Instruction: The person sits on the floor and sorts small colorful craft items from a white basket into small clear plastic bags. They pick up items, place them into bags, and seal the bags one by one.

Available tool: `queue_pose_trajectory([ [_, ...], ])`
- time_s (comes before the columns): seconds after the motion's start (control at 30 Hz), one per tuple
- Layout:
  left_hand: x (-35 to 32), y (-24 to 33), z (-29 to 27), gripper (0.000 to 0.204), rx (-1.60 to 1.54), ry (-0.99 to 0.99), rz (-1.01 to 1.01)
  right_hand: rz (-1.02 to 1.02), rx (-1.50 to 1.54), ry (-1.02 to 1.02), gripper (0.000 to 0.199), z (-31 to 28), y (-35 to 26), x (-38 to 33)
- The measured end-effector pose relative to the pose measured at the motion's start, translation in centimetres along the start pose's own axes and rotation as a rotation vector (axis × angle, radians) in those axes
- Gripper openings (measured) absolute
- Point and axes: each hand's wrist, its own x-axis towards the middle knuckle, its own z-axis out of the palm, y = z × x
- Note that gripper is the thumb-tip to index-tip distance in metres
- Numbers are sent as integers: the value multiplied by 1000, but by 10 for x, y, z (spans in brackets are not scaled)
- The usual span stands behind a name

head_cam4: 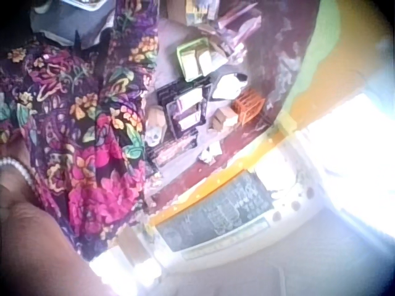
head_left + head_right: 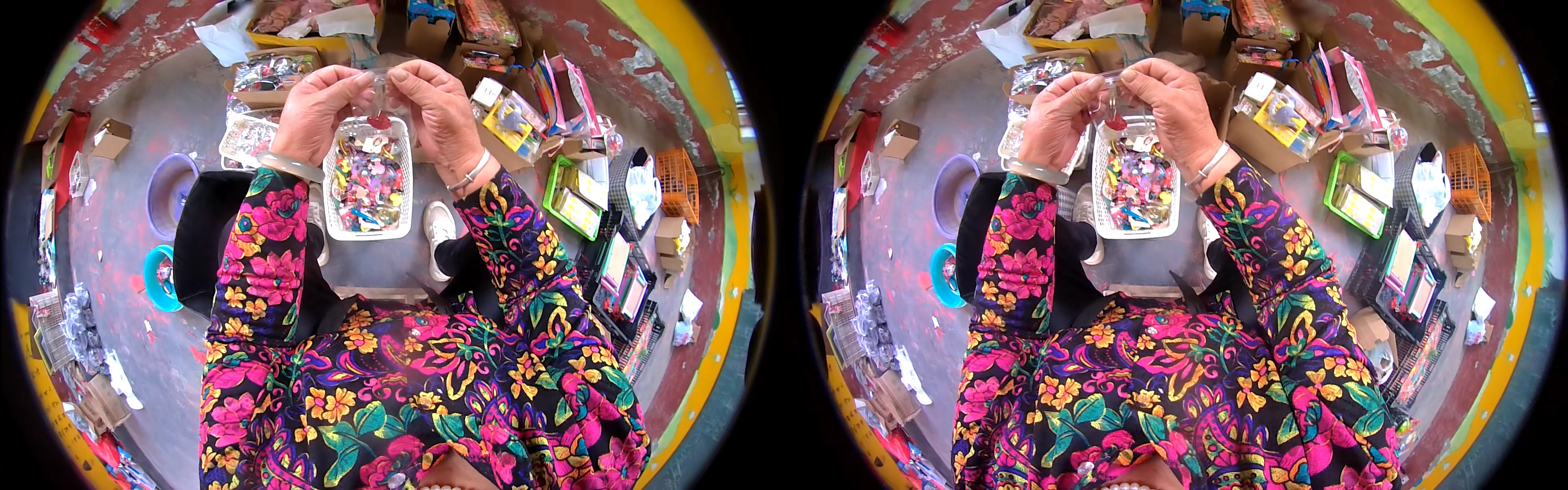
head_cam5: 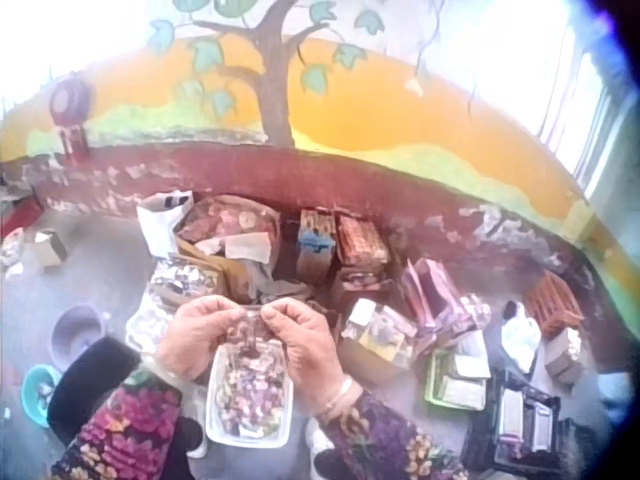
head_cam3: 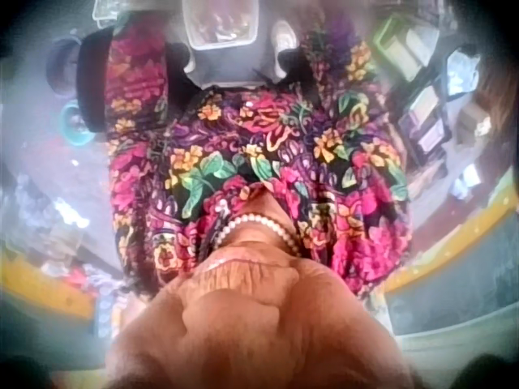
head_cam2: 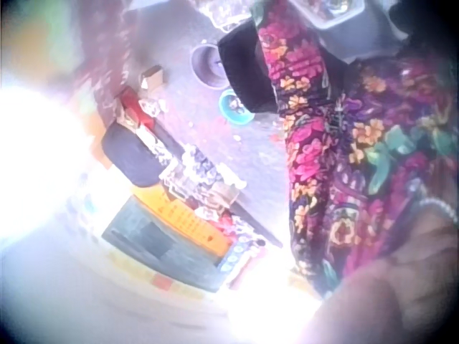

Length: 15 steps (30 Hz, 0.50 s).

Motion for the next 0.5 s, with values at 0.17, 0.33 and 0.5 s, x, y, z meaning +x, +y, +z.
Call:
queue_pose_trajectory([
  [0.17,-7,4,-12,9,59,143,60,-8,-206,-35,18,-4,1,4],
  [0.33,-29,34,-54,10,188,348,214,9,-361,18,25,-5,1,9],
  [0.5,-101,69,-119,13,341,700,346,112,-377,38,22,-20,2,10],
])
